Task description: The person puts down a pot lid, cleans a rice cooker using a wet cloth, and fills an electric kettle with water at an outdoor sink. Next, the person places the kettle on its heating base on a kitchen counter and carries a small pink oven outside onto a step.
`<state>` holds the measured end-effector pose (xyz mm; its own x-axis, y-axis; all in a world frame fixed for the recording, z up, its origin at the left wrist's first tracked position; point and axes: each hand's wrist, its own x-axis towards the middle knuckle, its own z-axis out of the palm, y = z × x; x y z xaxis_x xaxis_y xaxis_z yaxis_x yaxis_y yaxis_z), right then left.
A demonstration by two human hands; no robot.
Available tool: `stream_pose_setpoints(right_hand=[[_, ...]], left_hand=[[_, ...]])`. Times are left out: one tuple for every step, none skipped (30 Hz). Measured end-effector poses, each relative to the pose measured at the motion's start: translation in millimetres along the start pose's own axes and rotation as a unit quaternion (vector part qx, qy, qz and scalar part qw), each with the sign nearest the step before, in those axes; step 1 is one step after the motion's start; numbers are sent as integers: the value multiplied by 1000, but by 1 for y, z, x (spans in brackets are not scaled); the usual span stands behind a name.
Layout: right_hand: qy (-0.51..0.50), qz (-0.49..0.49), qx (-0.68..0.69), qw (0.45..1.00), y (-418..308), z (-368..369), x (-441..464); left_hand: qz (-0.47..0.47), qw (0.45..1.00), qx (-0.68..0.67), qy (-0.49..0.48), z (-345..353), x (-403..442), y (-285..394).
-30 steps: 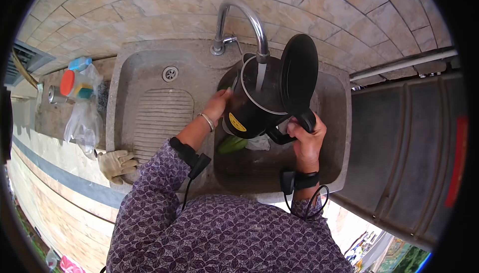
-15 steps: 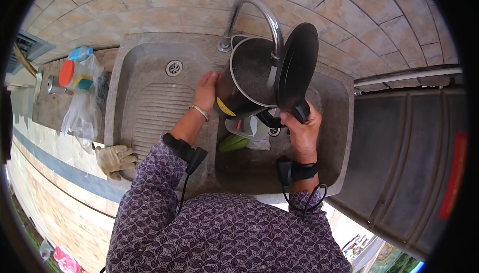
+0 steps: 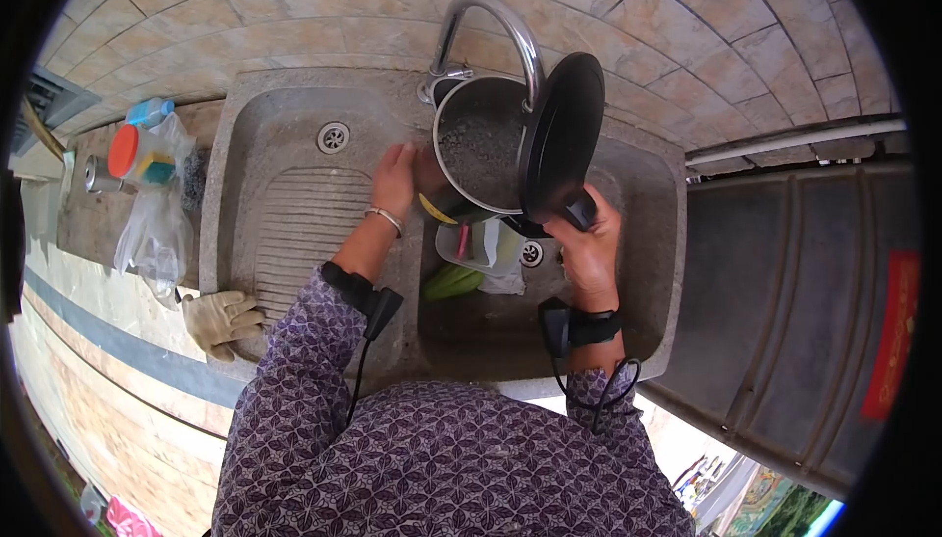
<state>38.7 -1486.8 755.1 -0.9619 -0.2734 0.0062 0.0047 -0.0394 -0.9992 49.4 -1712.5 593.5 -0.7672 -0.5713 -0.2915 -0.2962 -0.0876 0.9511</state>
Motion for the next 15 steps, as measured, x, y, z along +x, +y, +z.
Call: stream_pose_setpoints(right_hand=[[14, 2, 2, 1000, 2, 0, 0], [13, 1, 2, 1000, 6, -3, 0], [9, -10, -1, 1000, 9, -5, 0], [5, -21, -4, 1000, 10, -7, 0], [5, -22, -4, 1000, 11, -7, -1], [16, -12, -11, 1000, 8, -4, -2], [28, -2, -19, 999, 6, -3, -3], [30, -2, -19, 999, 6, -3, -4], [27, 0, -14, 1000, 6, -3, -3], [25, 2, -9, 1000, 6, -4, -2], [26, 1, -10, 1000, 6, -5, -1], [25, 2, -11, 1000, 6, -5, 0], [24, 4, -12, 1000, 6, -6, 1], [24, 3, -13, 1000, 5, -5, 2], [23, 1, -13, 1000, 5, -5, 2]], left_hand=[[1, 1000, -1, 1, -2, -3, 5], [7, 1000, 23, 2, -2, -6, 9], [12, 999, 48, 4, -3, -7, 11], [13, 999, 47, 5, -3, -7, 11], [16, 999, 49, 6, -3, -7, 11], [18, 998, 52, 7, -3, -7, 11], [19, 999, 51, 5, -3, -8, 12], [24, 998, 56, 10, -3, -8, 12], [30, 998, 60, 15, -3, -8, 11], [30, 998, 60, 13, -2, -9, 11], [34, 997, 60, 20, -2, -9, 11], [39, 997, 61, 26, -2, -10, 12], [40, 997, 60, 25, -2, -10, 13], [38, 997, 63, 27, -2, -11, 14], [35, 997, 66, 28, -2, -11, 15]])
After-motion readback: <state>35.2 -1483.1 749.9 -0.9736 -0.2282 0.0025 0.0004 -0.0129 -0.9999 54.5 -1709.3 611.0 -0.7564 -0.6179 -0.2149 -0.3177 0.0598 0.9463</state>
